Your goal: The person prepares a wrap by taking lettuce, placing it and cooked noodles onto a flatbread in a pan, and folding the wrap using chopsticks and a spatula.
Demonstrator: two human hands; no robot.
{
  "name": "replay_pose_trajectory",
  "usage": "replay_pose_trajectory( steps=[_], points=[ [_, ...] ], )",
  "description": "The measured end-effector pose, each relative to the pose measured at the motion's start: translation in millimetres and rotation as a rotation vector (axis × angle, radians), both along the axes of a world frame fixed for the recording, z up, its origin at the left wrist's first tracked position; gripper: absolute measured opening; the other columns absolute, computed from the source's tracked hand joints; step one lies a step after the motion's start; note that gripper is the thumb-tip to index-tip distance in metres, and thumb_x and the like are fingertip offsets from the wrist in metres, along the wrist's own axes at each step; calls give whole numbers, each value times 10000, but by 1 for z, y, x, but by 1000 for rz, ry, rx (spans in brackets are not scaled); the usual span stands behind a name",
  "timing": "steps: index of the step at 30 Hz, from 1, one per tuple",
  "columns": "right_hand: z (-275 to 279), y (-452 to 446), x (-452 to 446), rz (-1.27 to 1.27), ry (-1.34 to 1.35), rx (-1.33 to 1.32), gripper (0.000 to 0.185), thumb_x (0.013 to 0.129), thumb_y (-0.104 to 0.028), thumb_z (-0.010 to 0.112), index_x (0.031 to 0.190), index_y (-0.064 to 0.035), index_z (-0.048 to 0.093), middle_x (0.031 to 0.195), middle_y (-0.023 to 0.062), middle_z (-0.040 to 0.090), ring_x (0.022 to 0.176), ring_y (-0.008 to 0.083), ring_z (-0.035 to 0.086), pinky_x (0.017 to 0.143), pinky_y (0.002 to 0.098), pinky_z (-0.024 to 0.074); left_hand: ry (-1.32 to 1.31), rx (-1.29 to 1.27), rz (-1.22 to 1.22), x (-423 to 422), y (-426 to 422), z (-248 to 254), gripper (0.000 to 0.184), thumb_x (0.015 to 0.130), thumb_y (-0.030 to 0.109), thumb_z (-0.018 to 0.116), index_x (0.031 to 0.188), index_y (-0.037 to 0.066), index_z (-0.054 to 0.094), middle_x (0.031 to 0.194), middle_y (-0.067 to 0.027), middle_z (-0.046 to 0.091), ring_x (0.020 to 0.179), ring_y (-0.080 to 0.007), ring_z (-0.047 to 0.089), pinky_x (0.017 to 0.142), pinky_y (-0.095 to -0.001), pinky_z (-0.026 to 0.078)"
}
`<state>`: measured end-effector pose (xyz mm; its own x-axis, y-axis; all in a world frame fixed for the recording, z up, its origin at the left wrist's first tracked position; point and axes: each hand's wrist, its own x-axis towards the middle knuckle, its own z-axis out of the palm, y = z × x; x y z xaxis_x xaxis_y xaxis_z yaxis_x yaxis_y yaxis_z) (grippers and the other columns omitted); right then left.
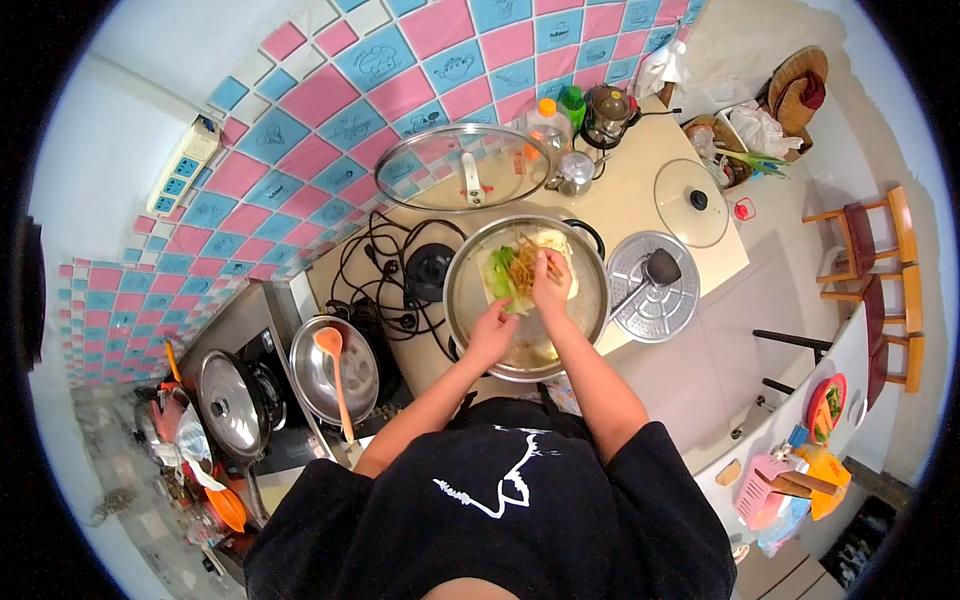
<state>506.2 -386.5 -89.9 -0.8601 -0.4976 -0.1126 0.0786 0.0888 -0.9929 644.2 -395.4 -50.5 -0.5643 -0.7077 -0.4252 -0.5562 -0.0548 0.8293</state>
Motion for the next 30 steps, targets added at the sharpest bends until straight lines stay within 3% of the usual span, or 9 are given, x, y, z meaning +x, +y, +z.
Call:
replay_pose_trajectory(
  steps=[4, 6, 8, 10, 14, 19, 21, 26, 30],
  points=[
    [-24, -13, 2, -60, 156, 19, 129, 869, -140, 537, 871, -17, 575, 752, 74, 563, 688, 167, 526, 660, 290, 436, 30, 8, 22, 1, 0, 2, 433, 812, 193, 545, 1209, 34, 474, 743, -120, 595, 685, -254, 584, 658, -358, 456],
    [-17, -14, 5, -33, 192, 46, 120, 867, -129, 536, 865, -15, 572, 766, 83, 557, 708, 182, 526, 674, 295, 432, 83, -20, 29, 5, 0, -6, 419, 833, 174, 552, 1213, 17, 467, 683, -53, 522, 601, -149, 503, 584, -286, 428],
    [-11, -18, 7, -7, 227, 73, 111, 864, -118, 534, 858, -13, 569, 780, 92, 552, 728, 196, 525, 687, 299, 428, 70, -31, 32, 8, 1, -12, 418, 832, 172, 551, 1211, 17, 468, 681, -57, 526, 598, -153, 507, 581, -289, 429],
    [-14, -25, 7, -52, 373, 12, 125, 861, -138, 548, 828, -20, 574, 746, 66, 570, 664, 138, 547, 633, 274, 446, 57, -40, 36, 10, 0, -11, 416, 832, 170, 551, 1210, 16, 469, 680, -61, 530, 595, -156, 511, 578, -292, 430],
    [-8, -25, 7, -22, 379, 22, 104, 858, -105, 543, 835, -7, 568, 769, 84, 549, 723, 181, 525, 677, 286, 428, 11, -39, 22, 12, 2, -7, 415, 828, 175, 550, 1203, 14, 473, 685, -82, 547, 603, -172, 530, 579, -300, 435],
    [-4, -18, 0, -86, 44, -89, 129, 862, -132, 553, 862, -3, 567, 738, 51, 570, 684, 128, 550, 634, 262, 448, -19, -56, 4, 11, 2, -2, 410, 825, 183, 548, 1196, 21, 480, 691, -89, 550, 616, -190, 538, 590, -313, 438],
    [11, -2, -4, -57, 11, -84, 158, 879, -148, 538, 883, 10, 552, 806, 69, 574, 735, 148, 575, 682, 271, 485, -59, -9, -7, 11, 1, 1, 430, 822, 210, 532, 1211, 39, 466, 741, -107, 572, 698, -251, 571, 668, -363, 450],
    [57, 46, 1, 36, -104, -68, 183, 896, -159, 518, 911, 23, 533, 866, 88, 570, 795, 177, 603, 719, 286, 538, -9, -2, 25, 18, 0, -9, 419, 820, 194, 548, 1200, 32, 477, 713, -98, 560, 664, -225, 558, 640, -339, 448],
    [26, 72, 7, 97, -229, 11, 195, 902, -167, 508, 926, 26, 530, 898, 105, 566, 809, 188, 605, 723, 291, 540, -25, -13, 26, 19, 4, -18, 412, 818, 184, 561, 1193, 30, 488, 686, -85, 545, 641, -205, 547, 622, -322, 444]
  ],
)
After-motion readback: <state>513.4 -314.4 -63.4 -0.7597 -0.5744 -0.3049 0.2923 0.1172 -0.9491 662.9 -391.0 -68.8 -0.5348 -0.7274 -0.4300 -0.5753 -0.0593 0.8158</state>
